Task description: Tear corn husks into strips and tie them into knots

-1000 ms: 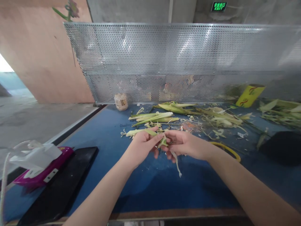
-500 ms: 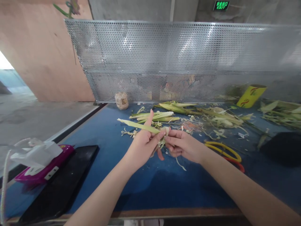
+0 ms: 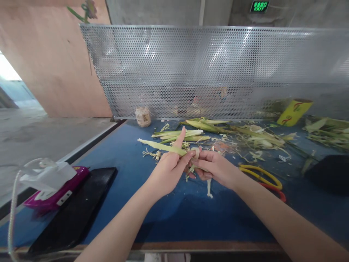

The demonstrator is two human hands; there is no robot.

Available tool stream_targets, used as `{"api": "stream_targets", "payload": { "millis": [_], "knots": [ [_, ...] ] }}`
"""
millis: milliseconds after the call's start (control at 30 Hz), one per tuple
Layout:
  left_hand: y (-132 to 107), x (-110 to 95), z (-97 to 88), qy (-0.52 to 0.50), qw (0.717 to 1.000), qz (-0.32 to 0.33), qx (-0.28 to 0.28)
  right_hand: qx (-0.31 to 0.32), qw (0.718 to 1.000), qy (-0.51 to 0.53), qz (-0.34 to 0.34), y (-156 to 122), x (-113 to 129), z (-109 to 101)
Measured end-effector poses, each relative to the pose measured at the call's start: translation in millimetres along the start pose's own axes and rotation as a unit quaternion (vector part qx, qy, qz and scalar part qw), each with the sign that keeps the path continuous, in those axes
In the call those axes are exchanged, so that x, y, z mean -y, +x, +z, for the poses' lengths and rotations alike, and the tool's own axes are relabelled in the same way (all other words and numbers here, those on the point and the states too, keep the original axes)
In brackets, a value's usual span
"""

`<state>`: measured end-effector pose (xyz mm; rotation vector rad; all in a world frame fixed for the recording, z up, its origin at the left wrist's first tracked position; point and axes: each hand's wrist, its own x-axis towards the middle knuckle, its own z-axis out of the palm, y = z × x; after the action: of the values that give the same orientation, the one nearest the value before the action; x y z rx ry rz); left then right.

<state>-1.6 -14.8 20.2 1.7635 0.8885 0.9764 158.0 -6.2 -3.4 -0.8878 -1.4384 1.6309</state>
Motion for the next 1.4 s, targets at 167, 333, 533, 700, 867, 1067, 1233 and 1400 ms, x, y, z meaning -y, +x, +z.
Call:
{"api": "stream_targets", "payload": {
  "millis": [167, 333, 533, 700, 867, 1067, 1233, 1400],
  "knots": [
    [2, 5, -0.6, -0.025, 0.999, -0.037, -0.007, -0.007, 1.0, -0.008, -0.015, 1, 0, -2],
    [4, 9, -2.7, -0.069, 0.996, -0.053, 0.003, 0.01, 0.999, -0.01, -0.044, 1, 2, -7],
    [5, 9, -7.9, -0.037, 0.998, -0.057, 0.02, -0.025, 0.994, -0.085, -0.065, -1, 9, -11],
    [5, 12, -11.5, 0.037, 0.998, -0.048, 0.002, -0.051, 0.979, -0.18, -0.075, -2, 15, -10],
    [5, 13, -18.1, 0.097, 0.993, -0.048, 0.047, -0.05, 0.964, -0.248, -0.084, -3, 15, -15],
    [4, 6, -18.8, -0.005, 0.994, -0.073, 0.079, -0.046, 0.976, -0.199, -0.072, -2, 13, -20],
    [2, 1, -11.9, -0.197, 0.975, -0.068, 0.076, -0.01, 0.996, -0.029, -0.08, -3, 13, -14],
    [2, 5, -4.5, -0.136, 0.991, -0.021, -0.003, 0.035, 0.995, 0.038, -0.087, -6, 13, -11]
  ]
}}
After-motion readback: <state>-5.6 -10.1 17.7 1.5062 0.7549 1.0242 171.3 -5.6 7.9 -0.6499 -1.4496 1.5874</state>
